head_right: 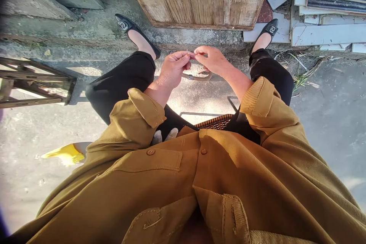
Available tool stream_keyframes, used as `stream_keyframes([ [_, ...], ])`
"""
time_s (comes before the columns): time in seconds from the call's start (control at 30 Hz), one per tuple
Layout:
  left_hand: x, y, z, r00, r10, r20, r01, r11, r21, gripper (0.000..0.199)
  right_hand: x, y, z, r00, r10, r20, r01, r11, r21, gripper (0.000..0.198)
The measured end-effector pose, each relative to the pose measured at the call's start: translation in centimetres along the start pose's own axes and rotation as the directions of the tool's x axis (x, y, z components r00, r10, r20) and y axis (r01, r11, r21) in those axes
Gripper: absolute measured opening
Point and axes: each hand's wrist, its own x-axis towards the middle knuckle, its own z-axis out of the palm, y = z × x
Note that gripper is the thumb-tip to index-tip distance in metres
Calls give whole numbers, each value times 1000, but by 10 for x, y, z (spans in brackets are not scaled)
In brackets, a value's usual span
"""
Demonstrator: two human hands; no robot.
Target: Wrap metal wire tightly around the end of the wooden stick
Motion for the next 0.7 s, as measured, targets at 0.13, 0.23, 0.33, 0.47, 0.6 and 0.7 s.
stream_keyframes([
  [0.13,-3,6,0,997,-30,66,28,999,33,34,2,-2,-4,989,-138,-57,127,979,-160,38],
  [0.23,-7,12,0,988,-66,138,55,995,80,37,1,-5,-10,961,-274,44,272,898,-346,46],
  [0.33,-8,12,-2,975,-98,201,74,989,127,36,1,-2,-13,925,-330,188,380,799,-466,44],
  [0.47,-7,7,-4,964,-130,231,83,976,202,34,3,9,-9,909,-318,269,416,706,-572,34],
  [0.6,-6,6,-6,958,-191,214,115,940,321,29,4,15,-7,880,-369,299,473,632,-614,37],
  [0.7,-6,10,-6,950,-239,203,133,893,430,23,3,15,-8,859,-396,325,510,596,-620,42],
])
